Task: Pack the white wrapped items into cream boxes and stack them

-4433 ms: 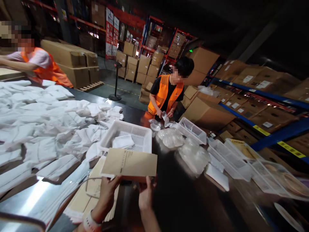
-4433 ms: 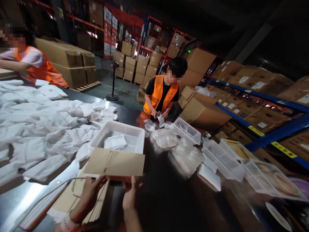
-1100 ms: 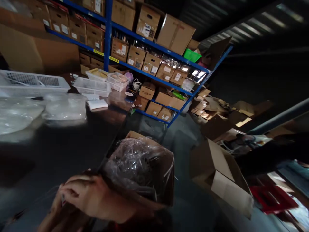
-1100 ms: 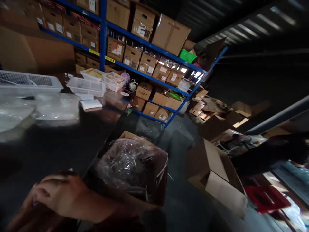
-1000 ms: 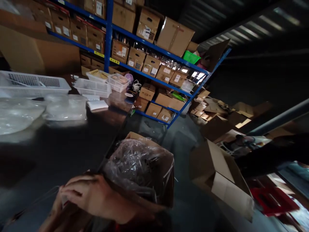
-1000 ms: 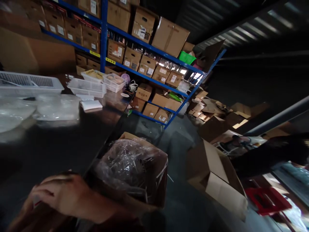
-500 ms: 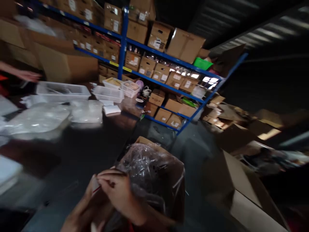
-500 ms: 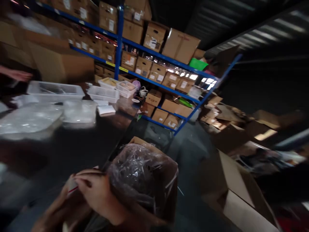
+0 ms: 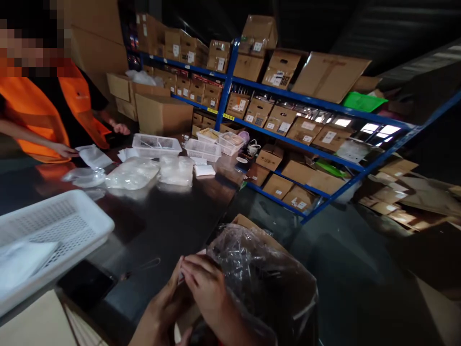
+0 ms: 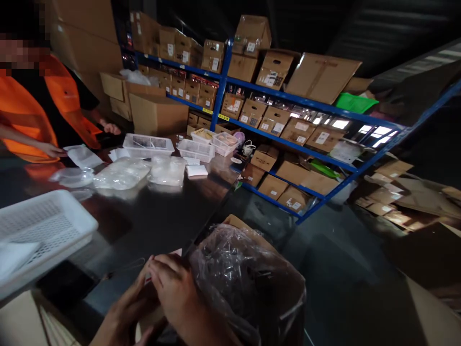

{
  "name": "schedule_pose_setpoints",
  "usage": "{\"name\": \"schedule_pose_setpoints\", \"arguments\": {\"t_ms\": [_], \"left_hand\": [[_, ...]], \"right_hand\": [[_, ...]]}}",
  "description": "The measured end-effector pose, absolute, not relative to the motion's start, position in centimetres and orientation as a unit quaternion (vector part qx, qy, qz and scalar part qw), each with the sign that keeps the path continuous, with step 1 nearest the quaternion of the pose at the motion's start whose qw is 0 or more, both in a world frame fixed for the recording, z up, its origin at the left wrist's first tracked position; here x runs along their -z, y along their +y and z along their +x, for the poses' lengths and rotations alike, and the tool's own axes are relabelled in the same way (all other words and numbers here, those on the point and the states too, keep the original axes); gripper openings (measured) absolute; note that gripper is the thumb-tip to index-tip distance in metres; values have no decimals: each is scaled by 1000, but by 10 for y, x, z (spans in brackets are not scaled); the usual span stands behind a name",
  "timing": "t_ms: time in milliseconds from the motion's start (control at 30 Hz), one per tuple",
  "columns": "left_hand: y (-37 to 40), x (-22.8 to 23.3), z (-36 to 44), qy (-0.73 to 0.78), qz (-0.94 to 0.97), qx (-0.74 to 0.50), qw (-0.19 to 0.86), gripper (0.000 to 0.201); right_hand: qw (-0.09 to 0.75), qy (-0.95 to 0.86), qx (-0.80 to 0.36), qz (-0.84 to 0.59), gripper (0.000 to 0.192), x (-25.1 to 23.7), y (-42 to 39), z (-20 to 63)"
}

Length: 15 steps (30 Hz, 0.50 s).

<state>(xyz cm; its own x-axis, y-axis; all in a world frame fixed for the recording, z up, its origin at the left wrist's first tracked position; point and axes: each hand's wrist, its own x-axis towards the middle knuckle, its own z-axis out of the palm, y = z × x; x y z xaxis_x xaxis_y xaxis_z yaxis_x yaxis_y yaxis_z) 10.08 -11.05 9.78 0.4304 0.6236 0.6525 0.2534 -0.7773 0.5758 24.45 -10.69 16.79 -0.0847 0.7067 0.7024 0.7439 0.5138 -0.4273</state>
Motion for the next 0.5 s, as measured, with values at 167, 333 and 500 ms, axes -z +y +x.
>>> {"name": "schedule_pose_setpoints", "arguments": {"t_ms": [167, 333, 500], "left_hand": [[-99, -81, 109, 314, 812, -435, 230, 54], [-93, -83, 109, 354, 776, -445, 272, 62], [-87, -109, 83, 358, 737, -445, 361, 41]], "right_hand": [[471, -733, 85, -484, 28, -176, -102, 236], [526, -703, 98, -469, 25, -166, -83, 228], [597, -551, -246, -529, 33, -129, -52, 294]]}}
